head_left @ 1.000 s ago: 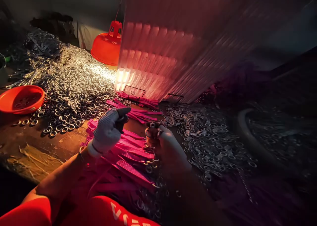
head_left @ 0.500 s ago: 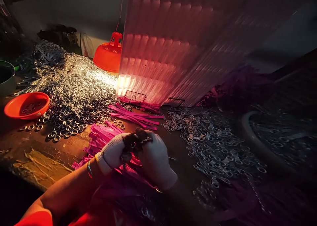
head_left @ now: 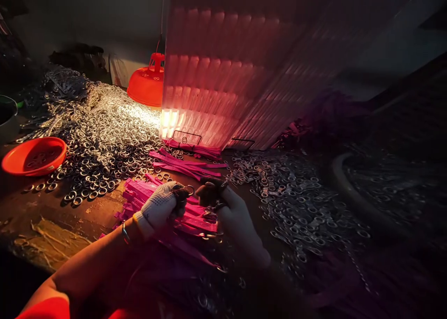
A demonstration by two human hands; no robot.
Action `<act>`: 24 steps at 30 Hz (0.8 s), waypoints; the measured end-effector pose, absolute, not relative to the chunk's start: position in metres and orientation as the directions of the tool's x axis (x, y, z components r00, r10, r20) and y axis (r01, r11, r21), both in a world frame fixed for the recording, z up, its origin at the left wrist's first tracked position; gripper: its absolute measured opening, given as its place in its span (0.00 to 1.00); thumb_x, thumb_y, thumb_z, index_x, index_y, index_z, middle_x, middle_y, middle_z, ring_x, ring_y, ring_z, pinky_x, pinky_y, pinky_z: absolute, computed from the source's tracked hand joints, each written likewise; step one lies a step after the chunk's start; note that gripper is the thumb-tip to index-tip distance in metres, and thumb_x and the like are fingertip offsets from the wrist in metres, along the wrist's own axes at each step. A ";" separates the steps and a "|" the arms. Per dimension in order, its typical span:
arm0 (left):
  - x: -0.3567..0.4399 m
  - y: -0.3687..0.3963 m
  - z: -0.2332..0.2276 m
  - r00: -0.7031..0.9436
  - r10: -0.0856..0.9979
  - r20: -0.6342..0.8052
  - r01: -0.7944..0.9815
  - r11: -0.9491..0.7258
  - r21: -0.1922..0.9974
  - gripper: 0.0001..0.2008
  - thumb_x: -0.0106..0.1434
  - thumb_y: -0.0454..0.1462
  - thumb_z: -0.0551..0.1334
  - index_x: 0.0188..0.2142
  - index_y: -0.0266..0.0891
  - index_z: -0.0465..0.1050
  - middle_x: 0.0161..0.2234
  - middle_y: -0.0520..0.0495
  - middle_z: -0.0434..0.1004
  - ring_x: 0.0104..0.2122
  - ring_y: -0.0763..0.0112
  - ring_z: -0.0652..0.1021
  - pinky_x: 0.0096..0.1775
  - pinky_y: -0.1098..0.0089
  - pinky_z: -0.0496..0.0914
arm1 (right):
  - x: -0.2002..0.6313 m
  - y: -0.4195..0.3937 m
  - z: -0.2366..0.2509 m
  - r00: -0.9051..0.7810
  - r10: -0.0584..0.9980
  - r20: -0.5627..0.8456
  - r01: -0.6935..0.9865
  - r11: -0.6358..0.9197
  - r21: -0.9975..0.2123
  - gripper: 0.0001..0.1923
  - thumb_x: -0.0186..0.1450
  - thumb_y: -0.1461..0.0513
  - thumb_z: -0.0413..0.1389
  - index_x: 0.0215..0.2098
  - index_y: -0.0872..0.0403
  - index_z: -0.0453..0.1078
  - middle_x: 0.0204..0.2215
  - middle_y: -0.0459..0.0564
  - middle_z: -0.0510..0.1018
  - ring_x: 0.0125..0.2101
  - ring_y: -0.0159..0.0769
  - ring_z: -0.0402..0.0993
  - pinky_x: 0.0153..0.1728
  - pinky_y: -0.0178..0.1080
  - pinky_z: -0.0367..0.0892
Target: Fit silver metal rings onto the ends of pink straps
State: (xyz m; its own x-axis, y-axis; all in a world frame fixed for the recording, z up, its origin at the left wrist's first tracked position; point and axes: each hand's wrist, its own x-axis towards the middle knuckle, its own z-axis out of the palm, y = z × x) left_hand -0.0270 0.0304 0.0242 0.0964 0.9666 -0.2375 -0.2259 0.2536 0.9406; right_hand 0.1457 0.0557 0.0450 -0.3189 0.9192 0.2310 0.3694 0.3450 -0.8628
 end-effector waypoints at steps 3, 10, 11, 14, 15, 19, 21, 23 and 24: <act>-0.030 0.031 0.024 0.121 0.973 -0.198 -0.160 0.215 0.963 0.16 0.64 0.46 0.61 0.26 0.38 0.66 0.17 0.52 0.67 0.14 0.78 0.66 0.16 0.78 0.57 | 0.151 0.068 0.047 -0.355 0.897 0.264 0.509 0.422 -0.751 0.20 0.64 0.63 0.50 0.53 0.52 0.71 0.44 0.52 0.80 0.41 0.41 0.74 0.42 0.42 0.69; -0.039 0.034 0.030 0.247 0.958 -0.149 0.049 0.141 0.989 0.12 0.65 0.40 0.57 0.26 0.39 0.67 0.16 0.52 0.68 0.12 0.78 0.66 0.15 0.78 0.58 | 0.144 0.075 0.056 -0.674 0.715 0.184 0.675 0.698 -0.239 0.08 0.57 0.66 0.51 0.31 0.55 0.73 0.28 0.53 0.77 0.29 0.38 0.68 0.31 0.38 0.56; -0.041 0.035 0.031 0.256 0.955 -0.150 0.064 0.139 0.988 0.12 0.65 0.40 0.57 0.26 0.38 0.67 0.16 0.52 0.69 0.12 0.78 0.66 0.15 0.78 0.58 | 0.144 0.075 0.060 -0.705 0.691 0.160 0.666 0.723 -0.184 0.06 0.55 0.66 0.52 0.27 0.54 0.71 0.25 0.53 0.75 0.27 0.37 0.66 0.29 0.38 0.54; -0.043 0.041 0.030 0.266 0.947 -0.183 0.031 0.181 0.983 0.12 0.65 0.41 0.59 0.27 0.37 0.68 0.17 0.52 0.68 0.13 0.79 0.65 0.14 0.79 0.57 | 0.145 0.076 0.066 -0.757 0.646 0.096 0.621 0.758 -0.201 0.03 0.53 0.64 0.54 0.22 0.53 0.68 0.21 0.50 0.73 0.23 0.34 0.63 0.28 0.38 0.49; -0.041 0.044 0.029 0.263 0.945 -0.192 -0.019 0.204 0.979 0.12 0.64 0.41 0.59 0.27 0.37 0.68 0.17 0.52 0.67 0.13 0.79 0.65 0.14 0.79 0.56 | 0.144 0.077 0.065 -0.742 0.666 0.080 0.623 0.728 -0.286 0.04 0.55 0.63 0.53 0.22 0.53 0.68 0.21 0.49 0.73 0.22 0.33 0.63 0.27 0.38 0.49; -0.034 0.062 0.027 0.234 0.952 -0.196 -0.348 0.270 0.898 0.12 0.62 0.41 0.63 0.27 0.37 0.67 0.17 0.56 0.63 0.13 0.81 0.63 0.13 0.80 0.54 | 0.140 0.091 0.047 -0.579 0.815 0.018 0.563 0.415 -0.715 0.12 0.63 0.58 0.48 0.25 0.53 0.66 0.21 0.45 0.71 0.23 0.32 0.62 0.25 0.35 0.51; -0.034 0.074 0.026 0.274 0.935 -0.225 -0.468 0.334 0.818 0.09 0.60 0.40 0.66 0.31 0.36 0.69 0.18 0.57 0.62 0.12 0.82 0.62 0.12 0.81 0.52 | 0.144 0.111 0.033 -0.446 0.891 0.086 0.505 0.330 -0.797 0.13 0.62 0.54 0.50 0.25 0.53 0.67 0.20 0.43 0.70 0.23 0.32 0.61 0.26 0.35 0.52; -0.041 0.086 0.026 0.334 0.896 -0.293 -0.548 0.437 0.713 0.10 0.60 0.40 0.67 0.35 0.36 0.71 0.18 0.57 0.63 0.12 0.82 0.62 0.10 0.82 0.48 | 0.156 0.139 0.018 -0.260 0.951 0.170 0.454 0.276 -0.847 0.15 0.62 0.52 0.51 0.27 0.54 0.68 0.18 0.42 0.67 0.23 0.32 0.59 0.26 0.35 0.53; -0.046 0.093 0.027 0.355 0.876 -0.328 -0.579 0.481 0.658 0.11 0.61 0.40 0.67 0.37 0.35 0.71 0.20 0.56 0.65 0.12 0.82 0.63 0.10 0.82 0.48 | 0.163 0.155 0.010 -0.188 0.966 0.177 0.423 0.242 -0.873 0.15 0.62 0.52 0.50 0.28 0.54 0.69 0.17 0.42 0.66 0.22 0.32 0.58 0.26 0.35 0.53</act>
State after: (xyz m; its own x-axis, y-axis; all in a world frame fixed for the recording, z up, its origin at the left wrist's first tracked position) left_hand -0.0459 0.0927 0.0266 0.3551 0.8755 -0.3277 -0.5790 0.4811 0.6583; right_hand 0.1634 0.1553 0.0096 -0.1880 0.9661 0.1770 0.4234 0.2423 -0.8729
